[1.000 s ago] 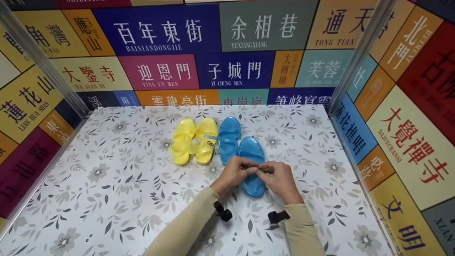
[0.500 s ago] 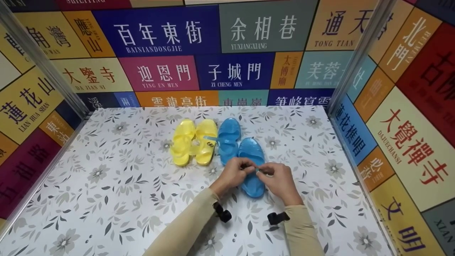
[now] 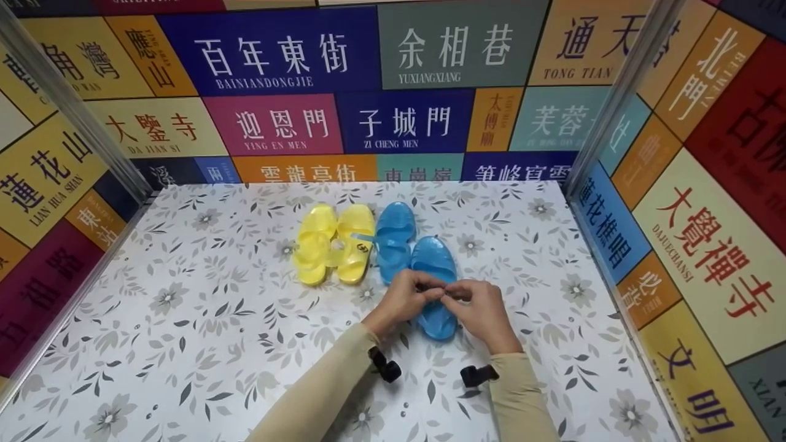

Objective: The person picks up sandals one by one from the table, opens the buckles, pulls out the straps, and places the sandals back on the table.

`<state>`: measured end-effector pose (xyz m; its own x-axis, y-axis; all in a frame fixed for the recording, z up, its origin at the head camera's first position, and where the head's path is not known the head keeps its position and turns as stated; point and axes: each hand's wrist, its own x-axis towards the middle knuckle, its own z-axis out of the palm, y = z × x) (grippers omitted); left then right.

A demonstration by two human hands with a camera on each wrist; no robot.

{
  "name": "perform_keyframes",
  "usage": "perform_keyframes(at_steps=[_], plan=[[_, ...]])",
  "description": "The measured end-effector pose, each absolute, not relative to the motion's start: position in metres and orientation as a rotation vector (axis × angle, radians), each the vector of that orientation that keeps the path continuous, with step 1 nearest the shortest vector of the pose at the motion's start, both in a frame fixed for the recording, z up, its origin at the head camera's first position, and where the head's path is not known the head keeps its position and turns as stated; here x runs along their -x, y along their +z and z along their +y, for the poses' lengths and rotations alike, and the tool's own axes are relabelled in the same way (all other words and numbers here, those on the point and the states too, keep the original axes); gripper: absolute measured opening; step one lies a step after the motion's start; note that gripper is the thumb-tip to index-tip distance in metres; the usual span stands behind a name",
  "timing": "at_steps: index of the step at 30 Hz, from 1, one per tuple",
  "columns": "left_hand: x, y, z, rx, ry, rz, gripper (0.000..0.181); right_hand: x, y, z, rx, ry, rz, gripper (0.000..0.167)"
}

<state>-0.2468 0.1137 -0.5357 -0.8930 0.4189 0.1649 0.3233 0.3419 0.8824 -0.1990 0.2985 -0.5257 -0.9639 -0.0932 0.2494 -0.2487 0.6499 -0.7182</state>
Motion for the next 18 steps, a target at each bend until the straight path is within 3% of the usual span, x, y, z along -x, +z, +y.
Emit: perform_keyframes(at_steps=[18], plan=[[0.2481,-0.5341,0.1141,-0.665,1.591,2.481,0.011,0.1999,-0.5255,0.2975,-0.296,1.26,-2.669,0.016]])
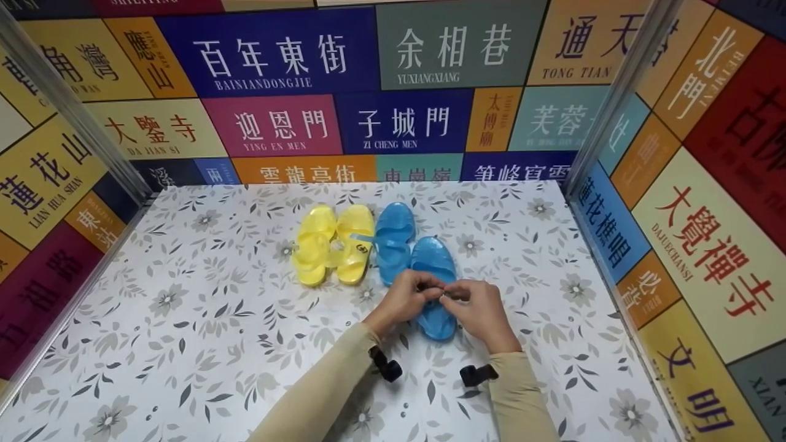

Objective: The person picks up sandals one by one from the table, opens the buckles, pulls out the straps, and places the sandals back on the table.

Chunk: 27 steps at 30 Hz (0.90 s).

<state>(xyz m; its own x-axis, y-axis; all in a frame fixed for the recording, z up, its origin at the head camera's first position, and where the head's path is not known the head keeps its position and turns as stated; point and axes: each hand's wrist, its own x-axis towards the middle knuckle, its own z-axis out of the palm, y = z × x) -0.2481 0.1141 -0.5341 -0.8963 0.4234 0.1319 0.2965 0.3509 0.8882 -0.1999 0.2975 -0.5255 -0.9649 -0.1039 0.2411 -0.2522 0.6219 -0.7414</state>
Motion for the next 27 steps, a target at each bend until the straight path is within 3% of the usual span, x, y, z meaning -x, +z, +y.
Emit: perform_keyframes(at_steps=[27], plan=[[0.2403,-0.5417,0.1181,-0.588,1.716,2.592,0.009,0.2013,-0.5293,0.2944,-0.295,1.23,-2.631,0.015]])
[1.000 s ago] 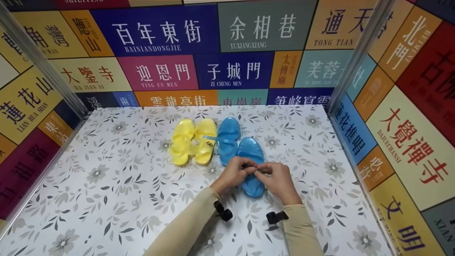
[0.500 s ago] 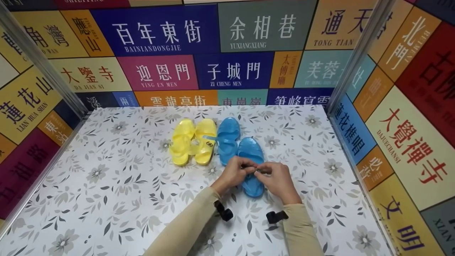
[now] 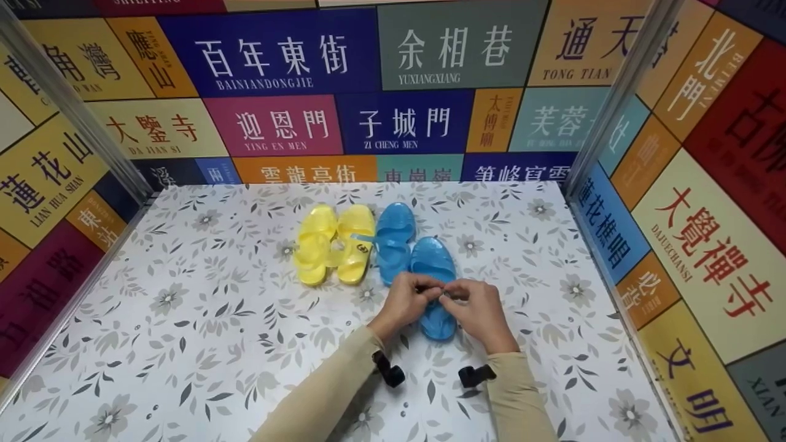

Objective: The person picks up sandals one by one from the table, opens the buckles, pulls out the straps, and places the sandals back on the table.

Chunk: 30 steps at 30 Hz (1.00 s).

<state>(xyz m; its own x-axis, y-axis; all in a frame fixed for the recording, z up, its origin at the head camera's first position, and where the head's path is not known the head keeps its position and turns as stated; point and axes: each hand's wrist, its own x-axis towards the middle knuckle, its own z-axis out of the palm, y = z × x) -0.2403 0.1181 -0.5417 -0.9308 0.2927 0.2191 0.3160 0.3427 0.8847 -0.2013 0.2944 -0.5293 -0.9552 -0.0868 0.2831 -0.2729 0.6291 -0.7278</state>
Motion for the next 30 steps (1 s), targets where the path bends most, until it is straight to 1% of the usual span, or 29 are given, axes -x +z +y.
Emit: perform_keyframes(at_steps=[7,14,20,23,26,30], plan=[[0.241,-0.542,0.117,0.6,-1.703,-2.564,0.01,0.2,-0.53,0.295,-0.292,1.269,-2.63,0.015],[0.244,-0.541,0.114,0.625,-1.69,-2.579,0.018,0.199,-0.528,0.296,-0.279,1.275,-2.649,0.013],[0.248,-0.54,0.11,0.784,-1.704,-2.592,0.013,0.198,-0.526,0.299,-0.252,1.244,-2.679,0.015],[0.249,-0.539,0.108,0.836,-1.709,-2.593,0.016,0.199,-0.525,0.297,-0.249,1.224,-2.689,0.015],[0.248,-0.539,0.109,0.835,-1.718,-2.582,0.017,0.199,-0.525,0.296,-0.265,1.217,-2.684,0.015],[0.247,-0.538,0.113,0.778,-1.688,-2.564,0.013,0.198,-0.526,0.297,-0.284,1.215,-2.668,0.014]])
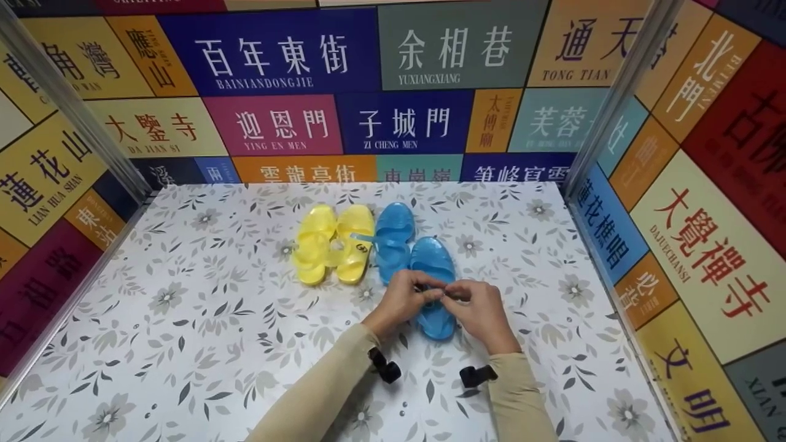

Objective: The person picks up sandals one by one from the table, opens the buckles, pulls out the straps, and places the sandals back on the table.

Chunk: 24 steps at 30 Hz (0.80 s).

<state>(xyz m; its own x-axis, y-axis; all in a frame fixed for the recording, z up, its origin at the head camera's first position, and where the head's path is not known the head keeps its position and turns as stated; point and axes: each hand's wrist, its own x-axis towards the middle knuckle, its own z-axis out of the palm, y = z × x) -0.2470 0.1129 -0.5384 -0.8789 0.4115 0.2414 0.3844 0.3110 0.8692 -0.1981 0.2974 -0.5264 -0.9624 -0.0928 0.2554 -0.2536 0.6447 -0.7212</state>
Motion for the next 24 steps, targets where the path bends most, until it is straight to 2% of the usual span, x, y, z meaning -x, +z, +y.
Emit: perform_keyframes(at_steps=[7,24], plan=[[0.2467,-0.5419,0.1097,-0.702,1.661,2.58,0.009,0.1972,-0.5274,0.2995,-0.266,1.211,-2.676,0.014],[0.2501,-0.5353,0.105,-0.863,1.299,2.613,0.012,0.1971,-0.5265,0.2998,-0.248,1.245,-2.681,0.018]])
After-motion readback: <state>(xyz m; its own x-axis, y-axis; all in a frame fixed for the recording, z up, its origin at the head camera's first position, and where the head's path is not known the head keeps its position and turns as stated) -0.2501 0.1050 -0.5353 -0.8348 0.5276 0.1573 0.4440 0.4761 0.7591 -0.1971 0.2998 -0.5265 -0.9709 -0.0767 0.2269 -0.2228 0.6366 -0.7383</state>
